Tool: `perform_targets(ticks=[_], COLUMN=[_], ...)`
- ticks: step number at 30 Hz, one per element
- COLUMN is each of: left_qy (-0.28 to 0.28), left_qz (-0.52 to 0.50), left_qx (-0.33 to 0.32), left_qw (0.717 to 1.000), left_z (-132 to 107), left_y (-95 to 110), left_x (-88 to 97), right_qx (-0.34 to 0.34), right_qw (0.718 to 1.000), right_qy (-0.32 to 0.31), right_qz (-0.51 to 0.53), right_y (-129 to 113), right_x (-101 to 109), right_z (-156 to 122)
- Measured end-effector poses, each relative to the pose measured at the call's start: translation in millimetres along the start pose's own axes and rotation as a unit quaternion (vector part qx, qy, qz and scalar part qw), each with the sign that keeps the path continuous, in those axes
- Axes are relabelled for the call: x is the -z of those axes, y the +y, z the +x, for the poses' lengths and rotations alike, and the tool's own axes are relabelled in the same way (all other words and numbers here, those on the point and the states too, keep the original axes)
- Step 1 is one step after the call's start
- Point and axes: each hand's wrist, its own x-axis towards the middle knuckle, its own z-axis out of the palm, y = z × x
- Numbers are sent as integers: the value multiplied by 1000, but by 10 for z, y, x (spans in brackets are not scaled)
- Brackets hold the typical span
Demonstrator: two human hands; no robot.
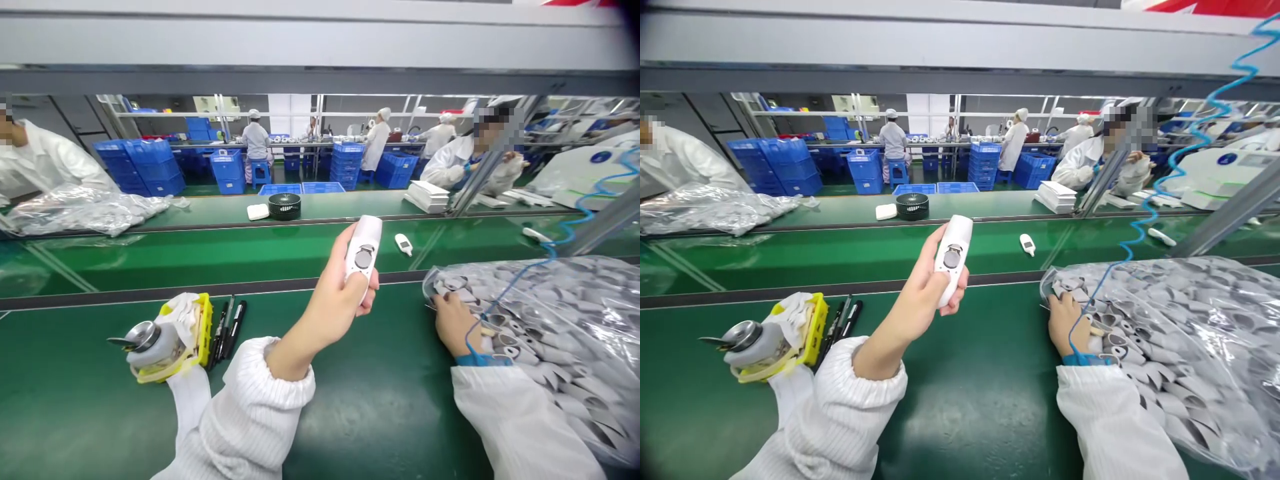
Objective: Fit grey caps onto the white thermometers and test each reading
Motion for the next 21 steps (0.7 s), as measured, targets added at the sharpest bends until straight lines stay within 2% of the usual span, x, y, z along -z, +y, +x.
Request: perform_targets(ticks=[3,5,7,10,12,14,16,18,21], left_qy=[-6,-1,24,104,150,158,139,124,130], left_qz=[56,182,341,513,593,670,725,751,774], left_qx=[-23,-69,-130,-219,-242,-201,-133,-80,-7], left_qw=[998,981,931,823,753,697,661,644,620], left_z=[-28,-57,-78,-84,-70,-27,76,259,632], left_y=[-22,-49,-93,-174,-219,-260,-324,-449,-749], left_x=[-5,-5,-6,-22,-44,-59,-44,29,266], right_qx=[-11,-20,-23,-16,-13,-12,-14,-21,-27], right_qw=[1000,999,999,999,1000,1000,1000,999,998], right_qy=[21,31,34,28,25,23,22,24,33], right_qz=[-13,-19,-22,-19,-13,-4,8,23,51], right_y=[20,48,77,102,104,100,95,91,86], right_x=[-72,-107,-135,-158,-161,-155,-144,-130,-104], right_z=[12,15,14,8,3,1,1,6,16])
